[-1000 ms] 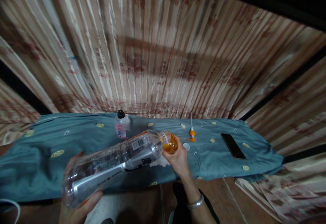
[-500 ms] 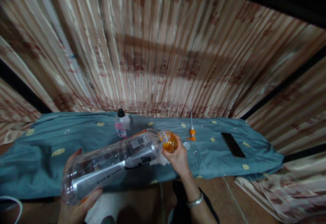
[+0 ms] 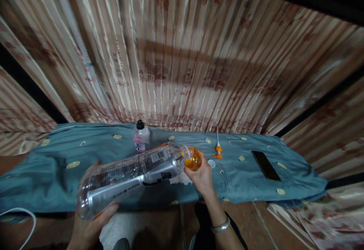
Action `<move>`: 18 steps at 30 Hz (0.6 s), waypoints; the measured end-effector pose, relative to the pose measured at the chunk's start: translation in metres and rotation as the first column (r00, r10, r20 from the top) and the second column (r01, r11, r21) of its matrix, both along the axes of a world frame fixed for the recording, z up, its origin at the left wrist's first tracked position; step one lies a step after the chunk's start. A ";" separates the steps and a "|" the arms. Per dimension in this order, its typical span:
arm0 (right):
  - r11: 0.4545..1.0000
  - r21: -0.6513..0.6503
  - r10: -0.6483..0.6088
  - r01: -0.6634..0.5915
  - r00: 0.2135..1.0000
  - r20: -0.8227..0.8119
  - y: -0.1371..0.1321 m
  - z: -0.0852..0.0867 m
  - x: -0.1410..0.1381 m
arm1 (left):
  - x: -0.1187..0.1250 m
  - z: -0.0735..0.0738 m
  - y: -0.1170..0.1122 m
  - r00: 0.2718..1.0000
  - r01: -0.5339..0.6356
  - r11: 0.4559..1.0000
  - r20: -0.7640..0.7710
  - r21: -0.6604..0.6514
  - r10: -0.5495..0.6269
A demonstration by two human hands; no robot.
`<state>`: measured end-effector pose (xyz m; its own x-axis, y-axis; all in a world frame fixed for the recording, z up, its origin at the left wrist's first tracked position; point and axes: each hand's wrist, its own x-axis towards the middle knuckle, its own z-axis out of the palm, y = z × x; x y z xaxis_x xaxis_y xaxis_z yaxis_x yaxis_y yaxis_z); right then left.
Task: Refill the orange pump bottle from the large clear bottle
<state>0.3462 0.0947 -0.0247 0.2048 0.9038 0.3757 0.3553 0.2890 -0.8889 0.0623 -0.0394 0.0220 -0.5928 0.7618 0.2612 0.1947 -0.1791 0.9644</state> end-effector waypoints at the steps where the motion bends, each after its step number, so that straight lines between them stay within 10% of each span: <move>1: 1.000 -0.003 0.001 -0.001 1.000 0.004 0.000 0.000 0.000 | -0.003 -0.003 0.001 1.000 0.001 1.000 -0.008 0.005 -0.001; 9: 1.000 0.007 0.022 -0.022 1.000 -0.004 0.000 0.000 0.000 | -0.040 -0.024 0.007 0.979 0.126 0.992 -0.164 0.030 -0.120; 18: 1.000 -0.017 0.014 -0.014 1.000 -0.016 0.001 0.000 0.000 | -0.001 -0.002 0.002 1.000 0.003 1.000 0.015 0.016 -0.004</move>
